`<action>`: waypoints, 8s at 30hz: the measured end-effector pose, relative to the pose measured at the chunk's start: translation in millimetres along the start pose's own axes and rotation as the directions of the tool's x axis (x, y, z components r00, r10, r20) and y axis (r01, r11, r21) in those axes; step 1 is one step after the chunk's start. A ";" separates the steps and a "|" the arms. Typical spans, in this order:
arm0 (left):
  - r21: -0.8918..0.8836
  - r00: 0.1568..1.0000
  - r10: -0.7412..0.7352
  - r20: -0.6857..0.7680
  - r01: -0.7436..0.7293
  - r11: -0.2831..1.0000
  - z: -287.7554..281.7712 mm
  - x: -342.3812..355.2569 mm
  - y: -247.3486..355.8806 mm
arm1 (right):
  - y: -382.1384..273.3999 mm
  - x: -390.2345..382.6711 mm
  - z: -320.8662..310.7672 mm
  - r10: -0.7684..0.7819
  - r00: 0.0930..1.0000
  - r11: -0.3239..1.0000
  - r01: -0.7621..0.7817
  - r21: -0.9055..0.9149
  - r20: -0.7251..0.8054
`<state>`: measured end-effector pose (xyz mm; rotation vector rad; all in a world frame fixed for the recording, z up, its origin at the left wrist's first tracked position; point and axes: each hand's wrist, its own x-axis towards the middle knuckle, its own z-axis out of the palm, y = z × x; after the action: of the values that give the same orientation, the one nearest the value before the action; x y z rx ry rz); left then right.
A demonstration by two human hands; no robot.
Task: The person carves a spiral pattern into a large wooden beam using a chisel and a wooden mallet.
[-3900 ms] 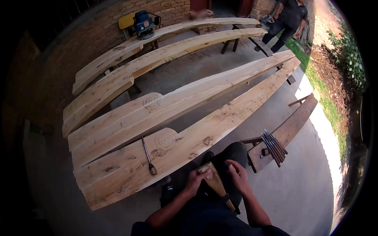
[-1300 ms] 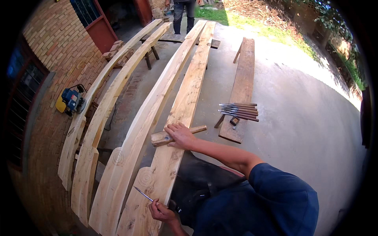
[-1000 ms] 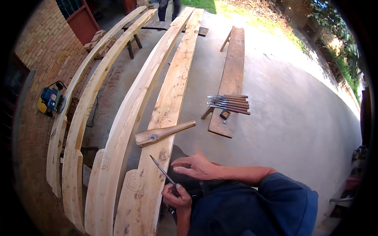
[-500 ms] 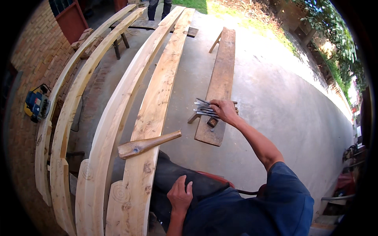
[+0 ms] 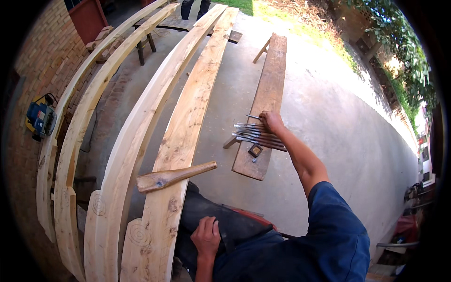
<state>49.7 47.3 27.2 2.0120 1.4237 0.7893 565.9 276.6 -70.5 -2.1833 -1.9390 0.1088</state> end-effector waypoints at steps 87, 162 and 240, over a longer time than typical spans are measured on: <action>0.051 0.998 0.055 -0.021 -0.054 0.997 9.3 -11.5 -12.4 | -37.6 -24.1 -38.6 -0.317 0.903 0.857 0.404 -0.320 0.290; 0.300 0.886 0.400 -0.232 -0.326 0.896 -80.3 -22.0 -12.9 | -353.8 -201.3 -97.6 -0.741 0.283 0.414 -0.519 0.747 0.608; -0.749 0.671 -0.569 -0.475 0.031 0.662 -185.5 0.6 -199.2 | -493.1 -66.8 -43.8 -0.386 0.916 0.916 0.367 0.164 0.106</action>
<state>-210.9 124.0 9.9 0.8285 1.4593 1.7068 87.1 257.8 70.5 -1.7162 -2.3125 0.3279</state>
